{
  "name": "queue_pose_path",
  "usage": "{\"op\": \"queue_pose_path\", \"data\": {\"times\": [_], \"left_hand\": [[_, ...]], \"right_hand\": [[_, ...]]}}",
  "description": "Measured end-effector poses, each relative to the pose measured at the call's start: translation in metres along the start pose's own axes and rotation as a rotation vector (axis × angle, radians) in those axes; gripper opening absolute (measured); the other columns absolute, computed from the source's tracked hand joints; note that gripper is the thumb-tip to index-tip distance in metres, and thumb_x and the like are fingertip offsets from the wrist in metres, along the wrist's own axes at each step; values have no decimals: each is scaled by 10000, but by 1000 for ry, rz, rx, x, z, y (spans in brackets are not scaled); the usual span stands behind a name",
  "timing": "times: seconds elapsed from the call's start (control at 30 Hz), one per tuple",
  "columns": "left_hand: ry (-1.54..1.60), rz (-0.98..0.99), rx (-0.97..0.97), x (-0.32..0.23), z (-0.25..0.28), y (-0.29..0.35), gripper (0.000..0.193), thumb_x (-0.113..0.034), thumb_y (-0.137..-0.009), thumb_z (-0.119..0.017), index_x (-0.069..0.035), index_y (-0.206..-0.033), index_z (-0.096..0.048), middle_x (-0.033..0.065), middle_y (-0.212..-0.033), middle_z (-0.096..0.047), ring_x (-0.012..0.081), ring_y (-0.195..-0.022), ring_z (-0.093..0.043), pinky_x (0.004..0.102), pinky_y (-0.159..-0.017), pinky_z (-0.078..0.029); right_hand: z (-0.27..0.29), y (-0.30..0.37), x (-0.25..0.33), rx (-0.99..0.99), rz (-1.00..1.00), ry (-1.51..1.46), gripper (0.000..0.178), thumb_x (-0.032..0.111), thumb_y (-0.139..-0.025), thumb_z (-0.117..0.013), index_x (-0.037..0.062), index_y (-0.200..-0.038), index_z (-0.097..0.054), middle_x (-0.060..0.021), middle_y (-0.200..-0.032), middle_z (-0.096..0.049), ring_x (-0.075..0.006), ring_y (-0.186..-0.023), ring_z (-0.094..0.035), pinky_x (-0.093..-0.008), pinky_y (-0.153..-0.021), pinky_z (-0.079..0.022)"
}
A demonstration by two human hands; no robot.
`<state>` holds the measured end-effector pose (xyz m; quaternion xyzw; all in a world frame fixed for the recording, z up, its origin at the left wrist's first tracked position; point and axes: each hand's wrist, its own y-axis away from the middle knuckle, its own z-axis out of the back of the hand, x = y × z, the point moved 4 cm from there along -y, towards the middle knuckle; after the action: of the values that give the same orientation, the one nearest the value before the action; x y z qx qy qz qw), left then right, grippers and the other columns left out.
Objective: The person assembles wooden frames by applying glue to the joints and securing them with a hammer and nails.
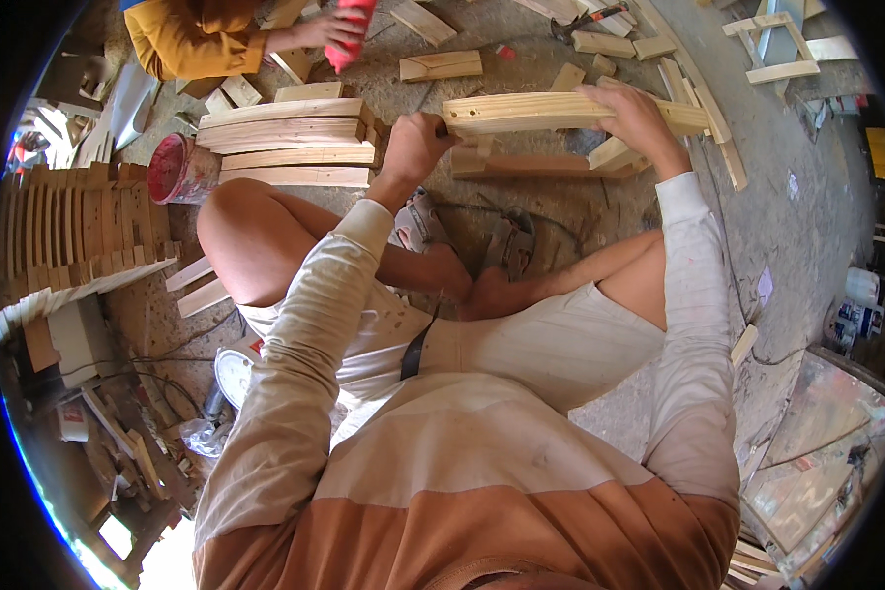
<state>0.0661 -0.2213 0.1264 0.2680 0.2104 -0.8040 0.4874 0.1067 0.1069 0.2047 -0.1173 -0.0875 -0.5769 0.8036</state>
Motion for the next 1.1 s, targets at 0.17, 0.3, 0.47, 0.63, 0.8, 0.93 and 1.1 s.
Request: {"op": "queue_pose_path", "data": {"times": [0.17, 0.3, 0.47, 0.63, 0.8, 0.93, 1.1], "left_hand": [[-133, -64, -44, 2, -2, -1, 312, -282, -800, -803, 21, -846, -745, 156, -660, -696, 288, -625, -708, 387, -659, -557], [-58, 16, 35, 0, -3, -6, 311, -275, -783, -811, 25, -820, -735, 213, -733, -684, 366, -717, -691, 428, -717, -555], [-53, 9, 48, -3, -1, -6, 319, -280, -781, -811, 27, -807, -728, 237, -777, -683, 400, -760, -684, 446, -733, -555], [6, 28, 38, 1, -2, -6, 304, -276, -774, -817, 15, -806, -734, 230, -765, -683, 395, -743, -685, 444, -722, -557], [-55, -24, 44, 5, -4, -8, 261, -245, -812, -792, 8, -868, -761, 145, -662, -705, 205, -587, -710, 337, -628, -559], [-101, -22, 56, -2, -3, -10, 241, -225, -817, -786, 10, -860, -758, 139, -656, -704, 192, -578, -705, 329, -618, -556], [-48, 10, 65, 3, -4, -9, 256, -247, -815, -783, 5, -849, -758, 125, -655, -706, 172, -575, -697, 326, -637, -556]], "right_hand": [[-8, 1, -4, 47, -59, -68, 556, -18, -769, -726, 100, -1306, -642, -162, -1117, -688, -376, -1032, -629, -415, -900, -490], [-17, 6, -13, 23, -66, -79, 567, -29, -768, -725, 100, -1314, -640, -168, -1150, -689, -377, -1055, -630, -410, -916, -493], [-26, 8, -22, 13, -52, -56, 586, -16, -768, -734, 103, -1332, -628, -169, -1174, -681, -378, -1074, -626, -411, -920, -496], [-25, 7, -19, -1, -28, -50, 583, -11, -772, -736, 106, -1333, -626, -170, -1170, -678, -378, -1075, -622, -414, -917, -494], [-26, 8, -19, 24, -56, -40, 576, 12, -776, -741, 111, -1332, -625, -165, -1214, -654, -366, -1133, -600, -423, -954, -487], [-25, 10, -19, 16, -68, -25, 590, -12, -777, -728, 116, -1343, -621, -180, -1204, -655, -377, -1128, -601, -420, -954, -486], [-25, 7, -14, 62, -110, 66, 559, 40, -799, -692, 137, -1344, -619, -113, -1288, -636, -320, -1214, -571, -425, -1022, -477]]}}
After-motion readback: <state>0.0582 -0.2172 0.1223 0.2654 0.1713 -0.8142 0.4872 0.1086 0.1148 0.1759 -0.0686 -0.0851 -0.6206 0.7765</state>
